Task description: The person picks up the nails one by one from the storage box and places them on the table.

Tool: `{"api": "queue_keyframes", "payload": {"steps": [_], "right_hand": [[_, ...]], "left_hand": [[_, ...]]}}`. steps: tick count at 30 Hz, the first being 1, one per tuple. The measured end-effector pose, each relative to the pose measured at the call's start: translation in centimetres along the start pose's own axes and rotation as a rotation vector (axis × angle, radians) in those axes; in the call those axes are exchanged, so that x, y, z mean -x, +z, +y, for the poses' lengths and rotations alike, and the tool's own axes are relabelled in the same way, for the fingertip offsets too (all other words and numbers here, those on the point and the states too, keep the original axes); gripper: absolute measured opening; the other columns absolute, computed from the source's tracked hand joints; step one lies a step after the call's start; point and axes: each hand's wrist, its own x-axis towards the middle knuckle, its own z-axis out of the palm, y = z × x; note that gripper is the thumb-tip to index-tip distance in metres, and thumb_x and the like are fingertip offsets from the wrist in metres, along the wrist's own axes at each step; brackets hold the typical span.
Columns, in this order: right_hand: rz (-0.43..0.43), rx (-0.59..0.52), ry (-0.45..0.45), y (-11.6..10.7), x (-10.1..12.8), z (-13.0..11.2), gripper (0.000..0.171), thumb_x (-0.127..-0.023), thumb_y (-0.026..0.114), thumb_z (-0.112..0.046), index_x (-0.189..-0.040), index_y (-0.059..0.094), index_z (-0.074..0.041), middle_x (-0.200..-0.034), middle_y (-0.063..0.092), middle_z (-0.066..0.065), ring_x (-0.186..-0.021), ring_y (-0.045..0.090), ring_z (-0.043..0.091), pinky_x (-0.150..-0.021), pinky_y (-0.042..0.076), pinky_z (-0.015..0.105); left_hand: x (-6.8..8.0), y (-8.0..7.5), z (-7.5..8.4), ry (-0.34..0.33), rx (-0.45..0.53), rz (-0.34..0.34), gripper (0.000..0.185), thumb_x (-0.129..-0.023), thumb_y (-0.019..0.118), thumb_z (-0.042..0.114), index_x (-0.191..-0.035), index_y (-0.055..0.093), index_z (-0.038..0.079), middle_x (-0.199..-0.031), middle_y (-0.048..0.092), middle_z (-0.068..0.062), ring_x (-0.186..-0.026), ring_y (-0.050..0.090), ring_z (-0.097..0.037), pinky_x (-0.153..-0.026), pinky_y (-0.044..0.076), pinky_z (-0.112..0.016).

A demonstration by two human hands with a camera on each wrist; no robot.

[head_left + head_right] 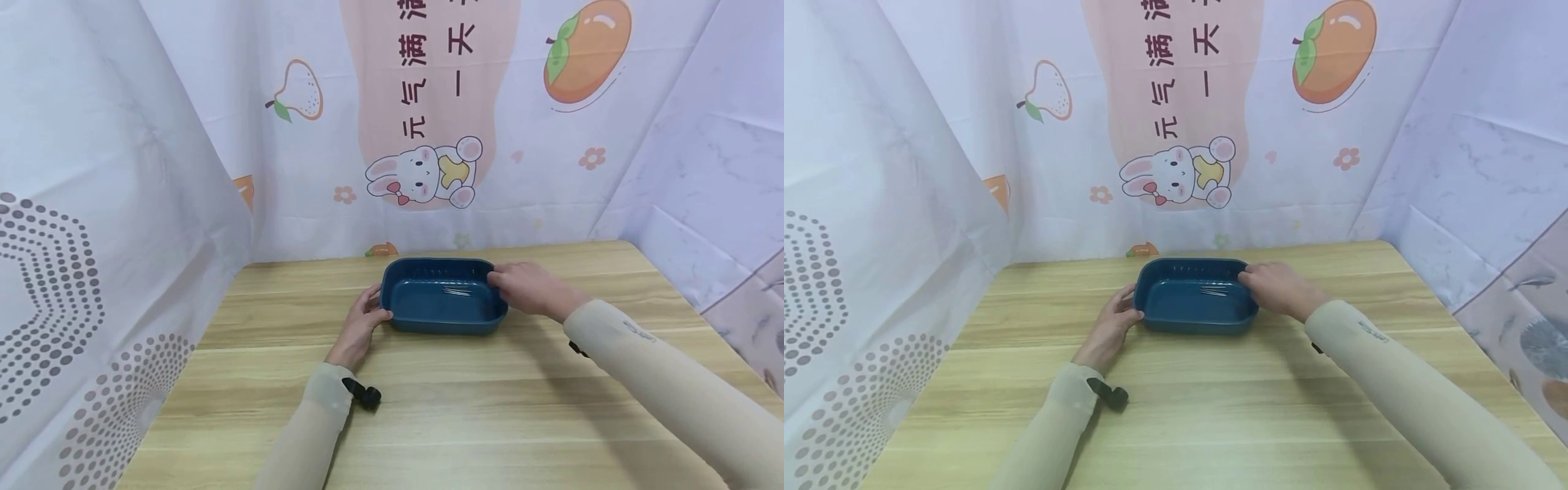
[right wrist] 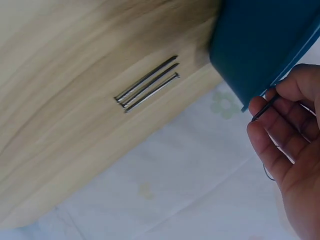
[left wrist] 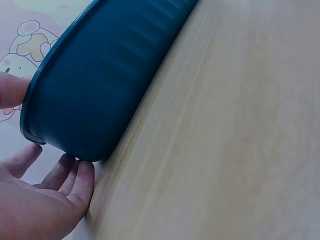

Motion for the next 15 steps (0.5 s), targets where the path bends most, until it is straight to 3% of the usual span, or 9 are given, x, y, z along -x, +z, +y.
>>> {"api": "queue_keyframes", "payload": {"steps": [7,15], "right_hand": [[0.033,-0.001,0.027,0.5,1.1,0.8,0.01,-0.081,0.063,-0.001,-0.084,0.064,-0.01,-0.075,0.053,-0.003,-0.062,0.049,0.013,-0.058,0.046,0.034],[0.126,-0.014,-0.017,1.5,2.3,1.8,0.013,-0.078,0.065,0.0,-0.085,0.062,-0.011,-0.077,0.057,-0.002,-0.068,0.057,0.016,-0.06,0.049,0.036]], "left_hand": [[0.0,0.1,0.0,-0.002,0.004,0.003,0.071,-0.076,0.064,-0.002,-0.142,0.044,0.014,-0.134,0.046,-0.019,-0.119,0.046,-0.029,-0.092,0.041,-0.034],[0.2,0.0,0.3,-0.012,0.006,-0.015,0.073,-0.077,0.064,-0.003,-0.144,0.04,0.013,-0.137,0.043,-0.021,-0.123,0.043,-0.032,-0.094,0.039,-0.035]]}}
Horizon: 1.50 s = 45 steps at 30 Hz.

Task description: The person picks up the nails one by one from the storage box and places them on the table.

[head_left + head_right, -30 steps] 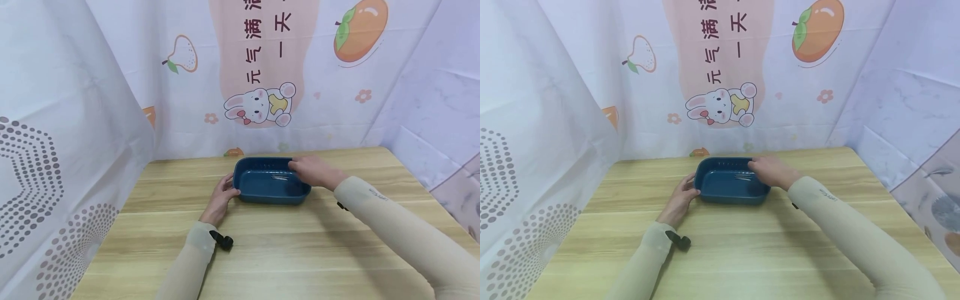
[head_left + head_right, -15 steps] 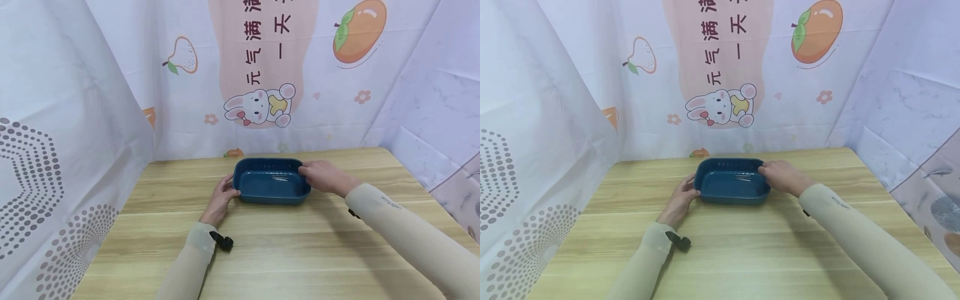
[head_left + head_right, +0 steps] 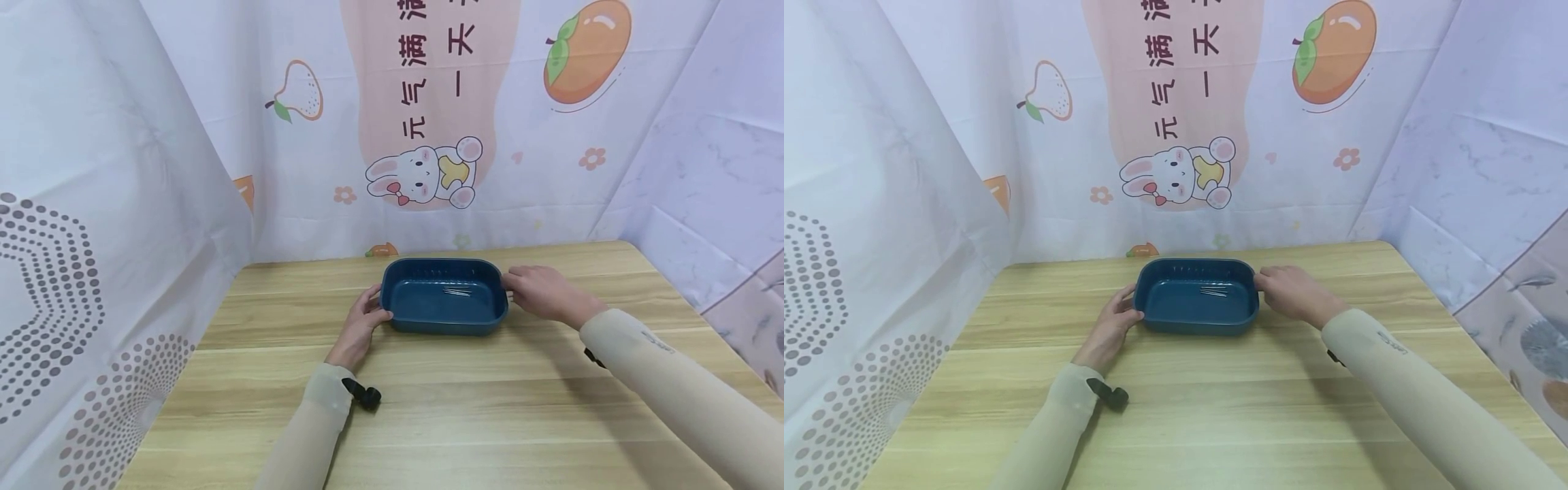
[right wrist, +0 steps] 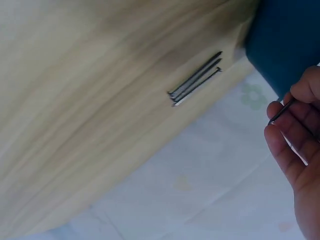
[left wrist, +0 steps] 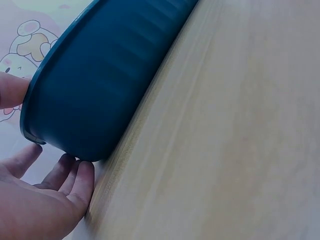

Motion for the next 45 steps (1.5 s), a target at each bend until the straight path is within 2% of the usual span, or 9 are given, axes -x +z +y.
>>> {"api": "queue_keyframes", "payload": {"steps": [9,18,24,32,38,45], "right_hand": [[0.078,-0.012,-0.011,1.0,1.2,0.6,0.014,-0.076,0.063,0.003,-0.08,0.059,-0.01,-0.072,0.05,-0.005,-0.061,0.048,0.013,-0.055,0.043,0.034],[0.026,0.002,0.019,2.9,2.4,1.7,0.017,-0.074,0.061,0.005,-0.079,0.057,-0.011,-0.073,0.046,-0.004,-0.06,0.045,0.013,-0.051,0.04,0.031],[-0.028,-0.006,0.019,3.9,2.5,2.0,0.018,-0.078,0.067,0.003,-0.077,0.058,-0.012,-0.071,0.046,-0.005,-0.061,0.043,0.012,-0.054,0.039,0.031],[-0.018,0.001,0.004,4.6,2.7,2.2,0.02,-0.079,0.069,-0.003,-0.07,0.055,-0.015,-0.072,0.046,-0.005,-0.062,0.045,0.013,-0.057,0.043,0.035],[-0.021,-0.006,0.021,4.9,2.6,2.3,0.027,-0.082,0.068,-0.008,-0.066,0.049,-0.018,-0.068,0.042,-0.006,-0.06,0.04,0.012,-0.055,0.039,0.032],[-0.035,-0.01,0.037,4.9,2.6,2.2,0.02,-0.082,0.067,-0.009,-0.069,0.055,-0.016,-0.07,0.045,-0.006,-0.061,0.043,0.013,-0.057,0.042,0.034]], "left_hand": [[-0.1,-0.2,-0.3,0.004,-0.009,0.015,0.071,-0.077,0.064,-0.002,-0.144,0.042,0.013,-0.137,0.045,-0.02,-0.123,0.044,-0.032,-0.095,0.039,-0.036],[0.0,0.0,-0.4,0.005,0.001,0.003,0.071,-0.078,0.063,-0.002,-0.144,0.041,0.012,-0.137,0.044,-0.021,-0.123,0.044,-0.032,-0.094,0.04,-0.035],[0.0,-0.1,-0.4,0.007,-0.003,0.009,0.072,-0.078,0.063,-0.001,-0.144,0.041,0.013,-0.137,0.044,-0.021,-0.122,0.045,-0.032,-0.094,0.04,-0.035],[-0.1,0.0,-0.3,0.007,-0.002,0.007,0.072,-0.077,0.064,0.0,-0.144,0.041,0.013,-0.137,0.044,-0.02,-0.123,0.045,-0.031,-0.094,0.041,-0.035],[-0.2,0.0,-0.3,0.014,-0.003,0.006,0.072,-0.078,0.064,0.0,-0.144,0.041,0.014,-0.137,0.044,-0.02,-0.123,0.045,-0.031,-0.093,0.041,-0.035],[-0.1,0.0,-0.4,0.017,-0.005,0.003,0.072,-0.078,0.064,-0.001,-0.145,0.04,0.012,-0.137,0.043,-0.021,-0.124,0.044,-0.033,-0.093,0.041,-0.035]]}}
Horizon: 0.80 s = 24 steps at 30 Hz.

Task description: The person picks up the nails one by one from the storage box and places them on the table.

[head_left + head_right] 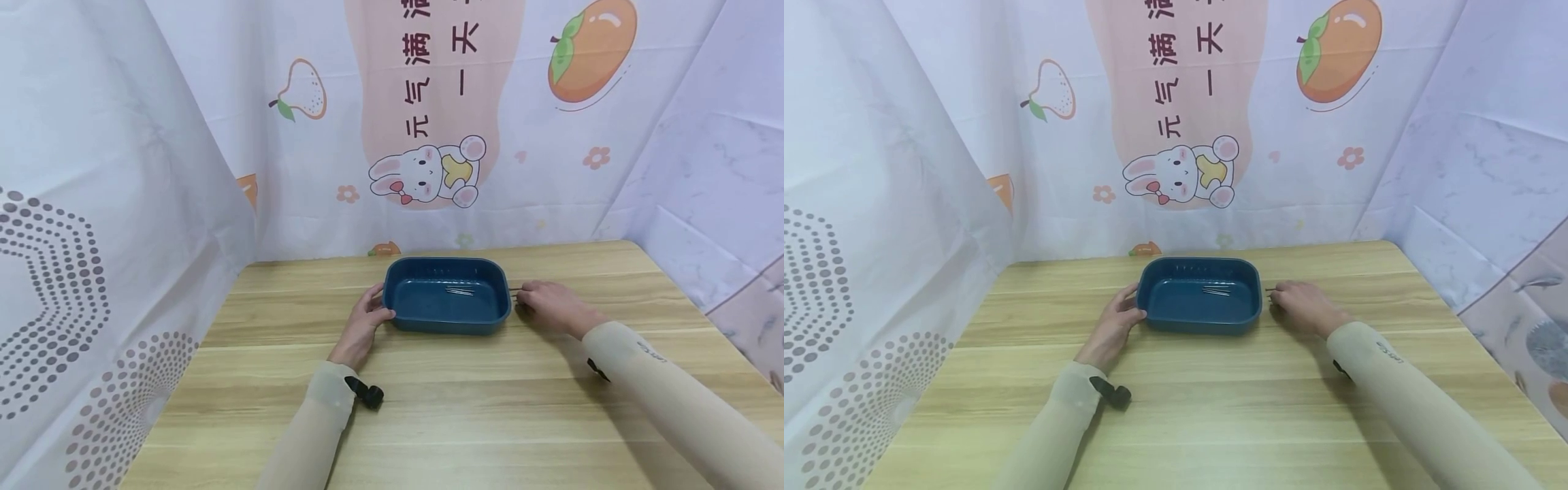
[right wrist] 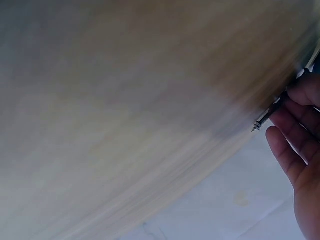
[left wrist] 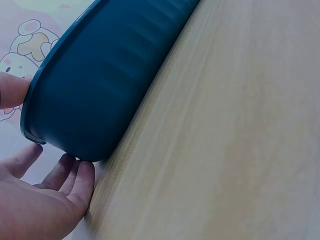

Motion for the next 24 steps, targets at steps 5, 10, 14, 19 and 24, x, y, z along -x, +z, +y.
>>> {"api": "queue_keyframes", "payload": {"steps": [5,10,14,19,24], "right_hand": [[-0.002,-0.002,0.002,0.1,0.0,0.1,0.018,-0.082,0.067,-0.008,-0.07,0.056,-0.016,-0.07,0.046,-0.006,-0.061,0.044,0.013,-0.057,0.043,0.035],[-0.014,0.005,0.001,0.1,0.0,0.2,0.017,-0.081,0.066,-0.005,-0.072,0.057,-0.015,-0.071,0.047,-0.005,-0.061,0.044,0.013,-0.057,0.043,0.035],[-0.008,-0.007,0.001,0.0,0.0,0.1,0.018,-0.081,0.067,-0.006,-0.07,0.056,-0.016,-0.07,0.046,-0.005,-0.06,0.043,0.012,-0.056,0.042,0.034],[-0.009,-0.069,0.039,-0.9,-0.1,-0.2,0.01,-0.082,0.066,-0.006,-0.076,0.062,-0.012,-0.074,0.052,-0.005,-0.065,0.051,0.014,-0.06,0.047,0.038],[-0.034,-0.22,0.159,-2.0,-0.3,-0.5,0.006,-0.087,0.064,-0.011,-0.09,0.068,-0.008,-0.083,0.059,-0.002,-0.074,0.056,0.015,-0.068,0.049,0.04]], "left_hand": [[0.0,0.0,0.0,-0.003,0.008,-0.001,0.072,-0.078,0.063,-0.001,-0.145,0.04,0.012,-0.137,0.043,-0.021,-0.124,0.043,-0.032,-0.093,0.041,-0.034],[0.1,0.0,0.1,0.0,0.012,-0.002,0.072,-0.078,0.064,-0.002,-0.145,0.04,0.012,-0.138,0.043,-0.021,-0.125,0.043,-0.033,-0.093,0.041,-0.035],[0.1,0.0,0.2,-0.009,0.012,0.0,0.072,-0.077,0.064,-0.002,-0.144,0.041,0.012,-0.138,0.043,-0.02,-0.125,0.043,-0.032,-0.094,0.04,-0.035],[0.1,0.0,0.1,-0.015,0.013,0.003,0.072,-0.077,0.064,-0.002,-0.144,0.041,0.013,-0.138,0.043,-0.019,-0.124,0.043,-0.031,-0.095,0.04,-0.036],[0.1,0.0,0.1,-0.018,0.011,0.01,0.072,-0.077,0.065,-0.001,-0.144,0.042,0.014,-0.137,0.044,-0.019,-0.124,0.043,-0.031,-0.095,0.04,-0.036]]}}
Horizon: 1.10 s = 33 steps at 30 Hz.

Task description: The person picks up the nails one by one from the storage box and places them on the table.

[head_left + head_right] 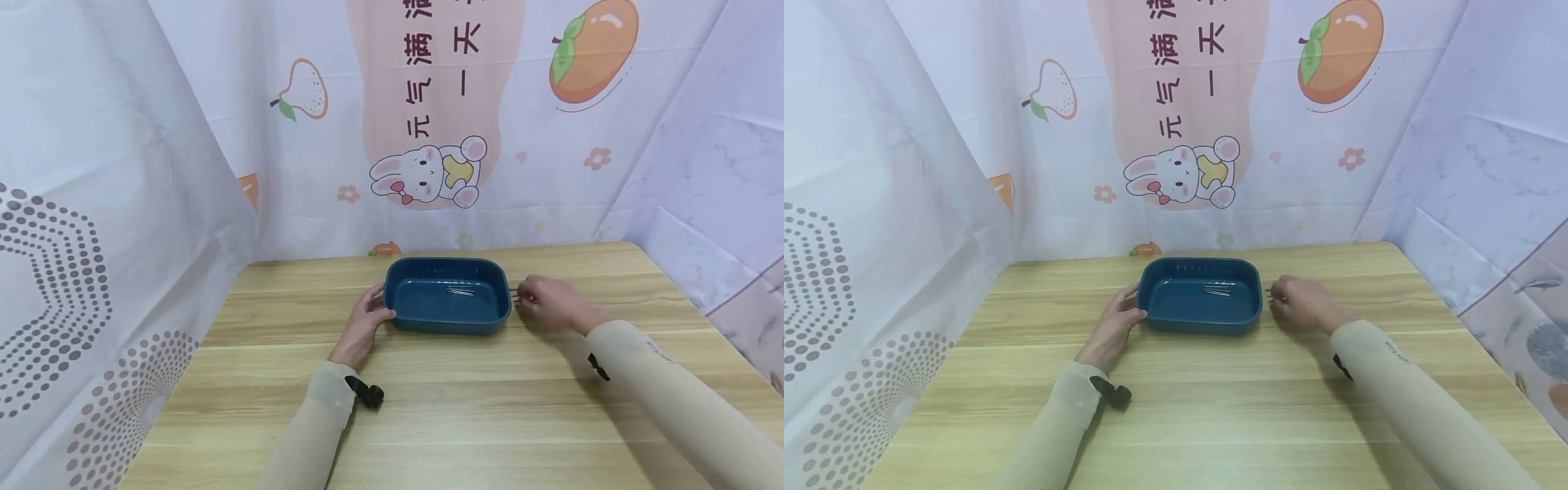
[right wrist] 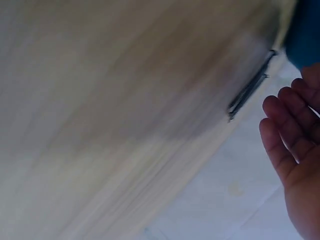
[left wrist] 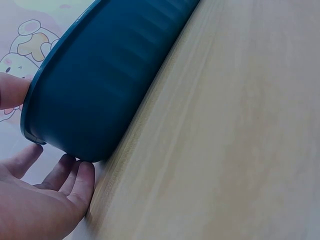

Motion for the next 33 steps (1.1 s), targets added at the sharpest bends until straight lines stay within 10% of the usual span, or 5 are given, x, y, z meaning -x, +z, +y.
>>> {"api": "queue_keyframes", "payload": {"steps": [12,23,33], "right_hand": [[0.061,-0.307,0.272,-1.1,0.0,-2.8,0.027,-0.097,0.051,-0.017,-0.113,0.061,0.002,-0.103,0.065,0.016,-0.093,0.06,0.029,-0.079,0.048,0.048],[0.146,-0.492,0.361,-1.2,0.5,-4.3,0.035,-0.099,0.049,-0.025,-0.117,0.058,0.004,-0.107,0.064,0.02,-0.095,0.061,0.03,-0.079,0.05,0.043],[0.054,-0.741,0.408,-0.6,0.7,-5.3,0.072,-0.092,0.06,-0.04,-0.141,0.034,0.006,-0.132,0.049,0.025,-0.118,0.05,0.038,-0.094,0.043,0.047]], "left_hand": [[0.1,0.0,0.1,-0.003,-0.004,0.003,0.072,-0.077,0.065,-0.001,-0.144,0.042,0.014,-0.138,0.044,-0.018,-0.124,0.043,-0.03,-0.095,0.04,-0.036],[0.1,0.0,0.2,0.008,-0.002,0.0,0.073,-0.077,0.064,-0.001,-0.144,0.042,0.013,-0.138,0.043,-0.02,-0.124,0.043,-0.031,-0.094,0.04,-0.036],[0.0,0.0,0.1,0.004,0.001,-0.005,0.072,-0.077,0.064,-0.003,-0.144,0.042,0.012,-0.138,0.044,-0.02,-0.123,0.044,-0.032,-0.093,0.041,-0.034]]}}
